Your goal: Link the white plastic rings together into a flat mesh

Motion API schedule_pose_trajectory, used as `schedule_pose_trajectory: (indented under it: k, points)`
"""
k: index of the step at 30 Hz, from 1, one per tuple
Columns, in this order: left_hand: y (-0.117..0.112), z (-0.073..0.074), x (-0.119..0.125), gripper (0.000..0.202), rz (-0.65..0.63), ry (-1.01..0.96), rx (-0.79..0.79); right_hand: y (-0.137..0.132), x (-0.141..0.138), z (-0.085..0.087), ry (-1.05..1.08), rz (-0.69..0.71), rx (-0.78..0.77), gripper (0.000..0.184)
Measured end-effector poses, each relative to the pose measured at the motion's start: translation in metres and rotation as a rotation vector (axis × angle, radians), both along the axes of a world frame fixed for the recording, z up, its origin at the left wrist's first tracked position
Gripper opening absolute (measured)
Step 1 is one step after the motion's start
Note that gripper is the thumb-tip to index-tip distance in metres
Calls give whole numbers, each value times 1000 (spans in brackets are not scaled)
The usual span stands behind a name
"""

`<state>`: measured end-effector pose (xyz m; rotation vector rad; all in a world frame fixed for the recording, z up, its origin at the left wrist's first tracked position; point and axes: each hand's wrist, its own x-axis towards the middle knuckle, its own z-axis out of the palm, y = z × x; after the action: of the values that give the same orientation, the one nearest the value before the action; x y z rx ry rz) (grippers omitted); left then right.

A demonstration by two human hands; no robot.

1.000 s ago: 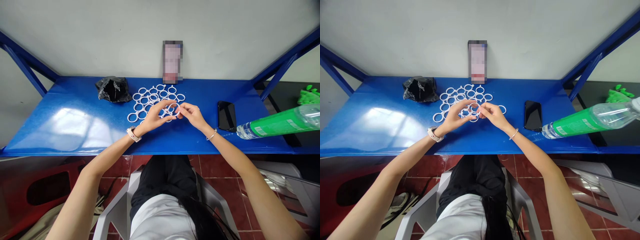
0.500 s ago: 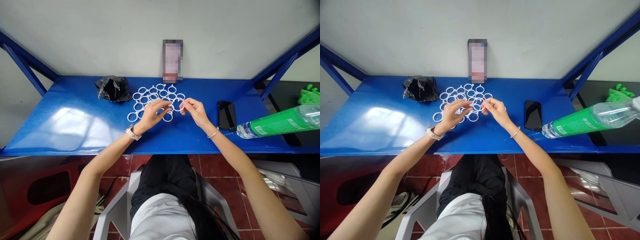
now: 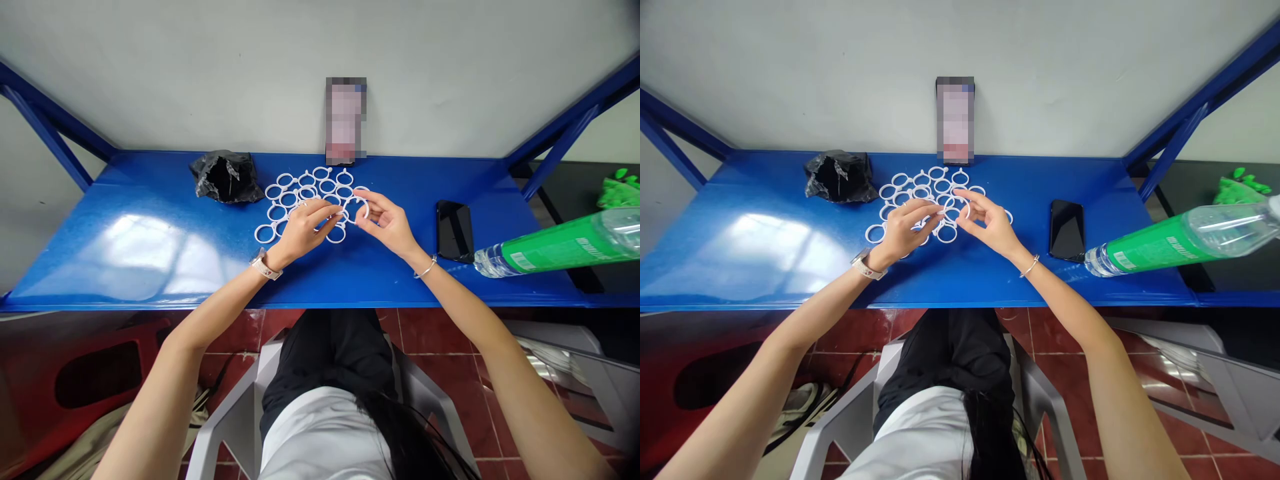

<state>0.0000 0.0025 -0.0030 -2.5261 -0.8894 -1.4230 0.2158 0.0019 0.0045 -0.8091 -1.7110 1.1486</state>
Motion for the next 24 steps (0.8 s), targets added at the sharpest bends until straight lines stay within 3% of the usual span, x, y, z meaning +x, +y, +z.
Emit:
schedule_pose_trajectory:
  k: [4,11,24]
  points:
    - [0,0,0,13,-9,-1,11,0,0,-2,-81,2,99,60]
    - [0,-1,-1,14,-19,7,-47,-1,0,0,-133,-34,162,53]
    - [-1,0,-2,16,-18,30,-128,-2,0,3,-170,-95,126,54]
